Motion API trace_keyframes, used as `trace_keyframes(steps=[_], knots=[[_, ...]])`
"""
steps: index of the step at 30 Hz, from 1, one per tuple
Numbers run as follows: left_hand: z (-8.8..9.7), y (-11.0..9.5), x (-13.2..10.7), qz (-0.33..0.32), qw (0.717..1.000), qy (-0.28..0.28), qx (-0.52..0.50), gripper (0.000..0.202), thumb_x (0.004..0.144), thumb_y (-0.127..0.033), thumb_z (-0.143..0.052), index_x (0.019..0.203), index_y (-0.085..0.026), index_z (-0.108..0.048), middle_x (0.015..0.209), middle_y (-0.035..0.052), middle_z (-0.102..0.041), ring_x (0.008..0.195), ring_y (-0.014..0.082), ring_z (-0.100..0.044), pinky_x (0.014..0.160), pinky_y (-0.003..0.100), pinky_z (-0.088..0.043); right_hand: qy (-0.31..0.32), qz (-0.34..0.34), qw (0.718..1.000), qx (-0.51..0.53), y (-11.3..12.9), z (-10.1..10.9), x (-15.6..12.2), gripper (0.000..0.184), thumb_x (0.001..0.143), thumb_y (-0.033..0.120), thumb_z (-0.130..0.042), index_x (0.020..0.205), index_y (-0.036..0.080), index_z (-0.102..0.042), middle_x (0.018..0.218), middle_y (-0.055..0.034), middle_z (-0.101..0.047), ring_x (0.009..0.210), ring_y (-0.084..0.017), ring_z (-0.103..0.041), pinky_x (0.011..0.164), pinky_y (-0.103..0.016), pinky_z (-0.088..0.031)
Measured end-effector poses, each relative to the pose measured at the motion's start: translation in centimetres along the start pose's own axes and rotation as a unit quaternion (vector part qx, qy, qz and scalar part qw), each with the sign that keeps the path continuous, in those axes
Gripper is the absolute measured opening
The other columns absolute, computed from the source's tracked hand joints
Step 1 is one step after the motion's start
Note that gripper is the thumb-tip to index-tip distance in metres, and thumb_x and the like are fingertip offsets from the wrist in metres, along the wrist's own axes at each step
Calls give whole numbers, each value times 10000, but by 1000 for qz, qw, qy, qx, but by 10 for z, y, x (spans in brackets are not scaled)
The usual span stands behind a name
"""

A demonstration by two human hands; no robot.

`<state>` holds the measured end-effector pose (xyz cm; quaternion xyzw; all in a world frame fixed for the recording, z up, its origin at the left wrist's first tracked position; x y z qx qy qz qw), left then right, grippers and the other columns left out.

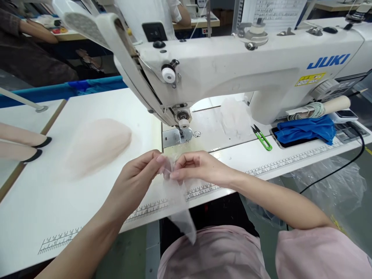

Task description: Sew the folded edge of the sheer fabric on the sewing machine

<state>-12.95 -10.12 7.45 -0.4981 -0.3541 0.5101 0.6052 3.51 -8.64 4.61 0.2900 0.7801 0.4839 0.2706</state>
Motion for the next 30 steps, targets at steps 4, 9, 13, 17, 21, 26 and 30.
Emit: trace_keyframes(steps=[4,9,13,17,21,26,30], knots=[[13,2,3,65,993,59,-77,395,911,-505,-493,691,-204,-626,733,38,-628,736,168,-593,713,307,-506,2,-37,999,9,1,14,-6,195,807,331,-718,827,167,-612,868,-19,-690,833,-151,-676,772,-310,-532],[28,9,9,108,982,129,-85,412,886,-532,-524,714,-202,-701,821,84,-706,765,207,-646,750,351,-546,-80,-21,958,-276,7,35,-8,247,775,409,-715,792,174,-641,689,15,-623,591,-98,-563,547,-235,-458],[28,14,14,118,973,187,-65,383,921,-496,-495,844,-198,-722,874,78,-727,852,202,-683,861,343,-524,-47,-25,923,-381,17,36,2,270,762,387,-725,947,196,-677,870,-9,-670,581,-69,-498,511,-219,-389],[31,19,22,95,965,231,-87,343,943,-460,-480,882,-192,-685,938,75,-728,895,189,-694,894,337,-507,22,-79,963,-257,19,33,23,300,769,396,-721,968,181,-657,802,2,-678,425,-26,-417,392,-201,-305],[41,25,32,101,959,238,-113,375,938,-488,-459,754,-191,-595,899,65,-715,806,193,-706,838,357,-522,40,-116,969,-214,16,35,41,255,767,407,-723,812,167,-650,721,4,-682,399,-38,-487,365,-190,-333],[37,26,44,82,978,192,-3,274,835,-449,-616,748,-205,-526,702,-9,-628,666,141,-629,629,260,-478,33,-110,962,-247,20,37,50,181,807,362,-690,818,182,-676,554,57,-608,359,-35,-471,343,-175,-312],[25,26,50,16,986,120,114,307,789,-348,-672,677,-210,-421,531,-94,-399,464,68,-374,449,201,-295,-4,-102,961,-257,21,44,52,145,801,319,-693,802,182,-647,464,88,-539,364,-46,-494,370,-159,-371]])
Point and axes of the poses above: each hand's wrist, its own x-axis towards the middle knuckle, its own z-axis out of the back of the hand, y = z × x, the point moved 2 cm from there along x, towards the middle knuckle
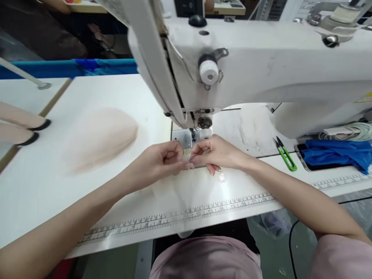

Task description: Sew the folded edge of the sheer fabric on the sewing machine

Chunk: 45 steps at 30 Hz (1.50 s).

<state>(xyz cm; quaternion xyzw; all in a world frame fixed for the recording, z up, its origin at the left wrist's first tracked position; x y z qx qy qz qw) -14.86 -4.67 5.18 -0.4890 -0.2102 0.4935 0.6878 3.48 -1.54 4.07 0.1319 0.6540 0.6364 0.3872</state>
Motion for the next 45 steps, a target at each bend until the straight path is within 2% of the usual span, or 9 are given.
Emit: trace_keyframes(steps=[4,6,9,14,26,31,36,40,45], knots=[[-8,8,-1,-57,982,-109,146,233,830,-271,-624,738,-212,-418,495,-124,-302,447,60,-304,456,181,-270,-68,36,997,-11,-6,-1,-2,166,772,308,-712,773,168,-622,576,40,-618,513,-101,-622,508,-211,-518],[-11,13,-4,-103,962,-154,200,136,860,-218,-579,824,-216,-447,501,-133,-272,438,56,-293,461,166,-272,-127,84,986,-66,-7,-5,-5,122,798,278,-677,785,172,-617,605,40,-613,535,-97,-617,537,-218,-522],[-14,18,-9,-168,932,-191,256,59,907,-216,-533,946,-221,-489,516,-134,-251,421,53,-264,443,153,-248,-190,174,950,-176,-6,-11,-10,56,843,230,-625,853,176,-615,618,47,-591,538,-81,-578,545,-207,-494],[-14,18,-10,-200,924,-192,264,56,946,-242,-490,901,-211,-499,504,-133,-309,403,45,-294,434,139,-272,-193,259,909,-262,-7,-15,-13,65,892,207,-584,953,185,-589,624,59,-572,540,-69,-543,544,-186,-462],[-15,16,-11,-210,925,-191,251,127,965,-271,-458,870,-209,-514,483,-125,-367,385,46,-341,414,148,-287,-156,280,904,-282,-10,-16,-12,116,878,154,-563,979,201,-530,636,76,-557,518,-55,-500,530,-173,-421],[-15,14,-12,-218,919,-200,262,178,979,-306,-443,855,-210,-527,501,-109,-496,379,45,-414,406,160,-291,-152,289,895,-304,-11,-16,-12,146,876,144,-546,1013,192,-537,618,84,-516,509,-55,-475,504,-171,-400],[-14,12,-13,-235,914,-203,261,190,988,-323,-441,881,-208,-547,603,-76,-637,443,55,-541,428,167,-352,-165,328,866,-339,-10,-16,-12,127,900,144,-505,1009,189,-552,698,52,-591,543,-57,-508,503,-173,-406],[-13,11,-13,-255,908,-211,256,171,989,-308,-445,890,-208,-541,657,-65,-666,497,59,-590,451,161,-389,-199,366,819,-394,-10,-16,-14,97,957,182,-474,971,181,-570,686,48,-625,529,-53,-526,484,-176,-407],[-13,11,-14,-252,900,-223,275,118,975,-301,-470,922,-213,-528,481,-117,-480,396,51,-475,408,154,-337,-253,456,678,-517,-10,-14,-21,56,905,111,-558,892,146,-600,624,41,-623,504,-72,-534,426,-215,-391]])
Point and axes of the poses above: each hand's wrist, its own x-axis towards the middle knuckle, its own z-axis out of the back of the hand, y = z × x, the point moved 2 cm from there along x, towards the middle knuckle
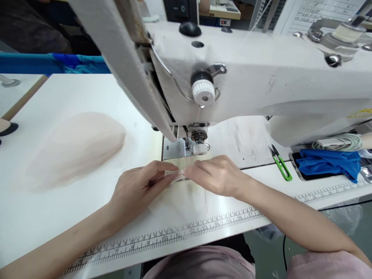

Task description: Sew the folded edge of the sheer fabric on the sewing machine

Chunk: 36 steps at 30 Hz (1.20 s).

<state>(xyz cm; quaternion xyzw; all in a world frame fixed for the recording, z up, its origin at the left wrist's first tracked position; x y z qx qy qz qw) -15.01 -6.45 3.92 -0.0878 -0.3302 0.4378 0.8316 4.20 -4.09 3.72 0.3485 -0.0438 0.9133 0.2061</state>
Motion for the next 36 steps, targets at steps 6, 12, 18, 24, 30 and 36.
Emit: trace_keyframes(steps=[6,12,18,24,30,36], knots=[[-4,-2,-3,-51,998,29,-22,178,972,-210,-441,1127,-210,-529,613,-92,-642,491,58,-585,531,165,-467,-18,120,991,-59,3,7,1,104,845,71,-609,796,153,-652,649,12,-657,536,-89,-567,410,-221,-442],[-4,-4,-5,-82,996,-8,13,143,960,-185,-464,1068,-183,-557,609,-71,-663,467,67,-570,530,189,-476,-38,196,975,-98,7,6,-1,131,801,79,-663,731,188,-676,643,15,-662,564,-92,-579,444,-209,-499],[-5,-4,-6,-110,994,-8,-7,88,932,-134,-499,977,-174,-565,669,-60,-689,501,66,-599,520,192,-458,-39,214,970,-111,7,4,-4,175,812,98,-650,688,221,-659,619,35,-630,559,-84,-552,442,-204,-473],[9,-11,0,18,990,104,-96,182,937,-238,-506,837,-214,-656,499,-86,-574,399,59,-490,408,165,-367,4,72,997,43,11,12,3,199,847,90,-598,674,189,-594,494,69,-504,424,-65,-404,367,-234,-318],[-6,3,4,107,988,111,15,125,861,-272,-586,792,-238,-685,419,-84,-455,356,82,-400,390,206,-272,137,-223,943,204,-2,-8,5,176,943,224,-486,807,165,-580,593,49,-557,486,-61,-471,469,-193,-355],[-12,5,6,60,982,51,170,283,847,-255,-606,1115,-176,-556,817,14,-683,648,177,-618,622,320,-428,168,-327,923,113,-17,-21,6,181,912,246,-516,814,183,-654,658,10,-599,586,-105,-515,569,-233,-360]])
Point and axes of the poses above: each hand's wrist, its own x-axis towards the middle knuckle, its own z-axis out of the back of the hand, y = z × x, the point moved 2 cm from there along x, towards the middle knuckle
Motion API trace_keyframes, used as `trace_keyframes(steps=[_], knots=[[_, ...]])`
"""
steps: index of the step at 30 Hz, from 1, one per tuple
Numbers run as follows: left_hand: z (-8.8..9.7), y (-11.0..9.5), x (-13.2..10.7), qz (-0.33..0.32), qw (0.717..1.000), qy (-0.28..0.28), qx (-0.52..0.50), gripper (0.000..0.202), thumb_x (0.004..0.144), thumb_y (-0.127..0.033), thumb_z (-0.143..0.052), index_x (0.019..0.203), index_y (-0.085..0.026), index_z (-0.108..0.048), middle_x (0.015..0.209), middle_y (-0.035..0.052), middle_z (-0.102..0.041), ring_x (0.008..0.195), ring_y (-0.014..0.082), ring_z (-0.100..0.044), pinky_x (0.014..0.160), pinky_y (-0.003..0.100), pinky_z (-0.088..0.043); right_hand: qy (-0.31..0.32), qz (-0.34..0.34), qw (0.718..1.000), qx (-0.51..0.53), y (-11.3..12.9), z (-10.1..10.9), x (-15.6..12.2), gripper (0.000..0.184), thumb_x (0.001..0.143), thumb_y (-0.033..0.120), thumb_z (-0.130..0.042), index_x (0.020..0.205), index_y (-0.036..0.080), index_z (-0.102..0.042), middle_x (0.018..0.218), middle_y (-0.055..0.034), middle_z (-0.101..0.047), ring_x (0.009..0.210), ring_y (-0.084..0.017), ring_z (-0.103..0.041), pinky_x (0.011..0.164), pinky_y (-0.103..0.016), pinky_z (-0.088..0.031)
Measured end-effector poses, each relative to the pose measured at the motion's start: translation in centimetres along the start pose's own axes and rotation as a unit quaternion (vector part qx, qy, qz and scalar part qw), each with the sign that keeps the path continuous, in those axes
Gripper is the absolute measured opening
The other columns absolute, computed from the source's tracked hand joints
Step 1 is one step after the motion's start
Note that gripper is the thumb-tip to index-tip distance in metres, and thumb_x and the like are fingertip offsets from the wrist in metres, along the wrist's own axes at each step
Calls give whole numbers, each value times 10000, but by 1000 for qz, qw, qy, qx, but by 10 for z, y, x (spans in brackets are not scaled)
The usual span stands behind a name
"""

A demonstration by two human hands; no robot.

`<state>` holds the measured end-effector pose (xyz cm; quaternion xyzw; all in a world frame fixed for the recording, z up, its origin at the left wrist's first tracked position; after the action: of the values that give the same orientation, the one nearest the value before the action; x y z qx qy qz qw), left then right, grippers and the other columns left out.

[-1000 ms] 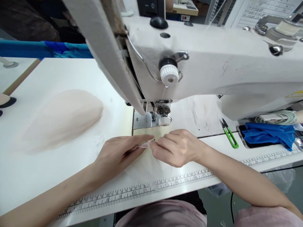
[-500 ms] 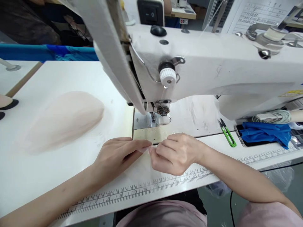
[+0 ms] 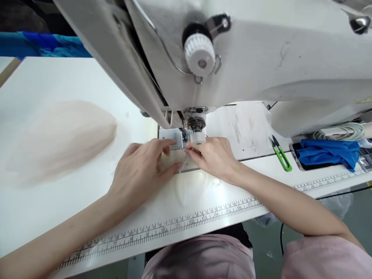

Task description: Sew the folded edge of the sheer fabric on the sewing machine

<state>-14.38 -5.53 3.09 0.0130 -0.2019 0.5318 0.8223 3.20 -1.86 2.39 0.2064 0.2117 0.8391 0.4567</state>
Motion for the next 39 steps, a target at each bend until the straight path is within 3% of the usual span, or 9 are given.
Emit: trace_keyframes(steps=[3,8,12,17,24,28,32,39], knots=[[2,-5,-3,-109,989,-71,64,183,884,-197,-566,1063,-197,-600,1052,68,-690,917,236,-629,849,418,-400,-17,-6,1000,-14,-1,1,4,156,884,243,-564,776,189,-663,641,12,-570,634,-121,-514,627,-253,-372],[3,-15,-10,-216,963,-97,128,185,908,-161,-563,1068,-193,-650,1118,12,-708,938,199,-623,901,402,-369,-19,-33,999,8,-3,1,9,150,875,246,-599,757,185,-667,701,-11,-598,702,-148,-533,723,-304,-404],[4,-16,-12,-204,973,-50,92,259,924,-232,-557,1167,-192,-638,1194,41,-684,1010,233,-624,900,416,-381,-43,-24,999,-6,-6,3,8,144,884,299,-614,816,191,-682,830,-46,-658,842,-202,-573,824,-379,-415],[3,-11,-10,-186,981,-27,47,302,927,-231,-550,1223,-214,-608,1157,57,-702,1058,259,-636,930,450,-389,-59,61,995,-55,-3,2,0,251,942,333,-520,1112,218,-664,1068,-80,-660,1074,-254,-541,944,-448,-395],[0,-9,-7,-187,978,-37,80,276,939,-246,-545,1206,-206,-599,1199,23,-681,1092,235,-631,908,448,-362,-61,85,961,-257,-3,6,-4,311,974,257,-399,1151,140,-627,1143,-133,-637,1112,-289,-521,1028,-500,-297],[0,-8,-6,-179,981,-33,72,272,933,-235,-556,1198,-188,-601,1206,21,-679,1109,239,-625,909,450,-364,-101,77,931,-343,-6,18,-6,271,948,222,-425,1101,124,-626,1186,-148,-624,1040,-305,-544,947,-481,-338],[-2,-5,-5,-173,984,-15,45,303,935,-218,-541,1235,-223,-580,1229,25,-664,1133,262,-610,908,473,-366,-103,139,934,-312,5,18,-12,247,944,201,-438,999,175,-677,932,-73,-695,814,-226,-583,789,-403,-382],[1,-7,-7,-176,980,-17,94,322,950,-223,-515,1269,-202,-560,1239,26,-656,1149,255,-600,910,456,-364,-76,157,924,-339,13,4,-17,311,969,207,-406,995,120,-703,924,-97,-701,881,-230,-576,746,-384,-338]])
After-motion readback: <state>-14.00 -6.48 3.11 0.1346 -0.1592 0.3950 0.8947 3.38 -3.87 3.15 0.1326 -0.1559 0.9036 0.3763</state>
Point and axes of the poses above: each hand's wrist, its own x-axis towards the middle knuckle, its own z-axis out of the back of the hand, y = z × x, the point moved 2 cm from there along x, towards the middle knuckle
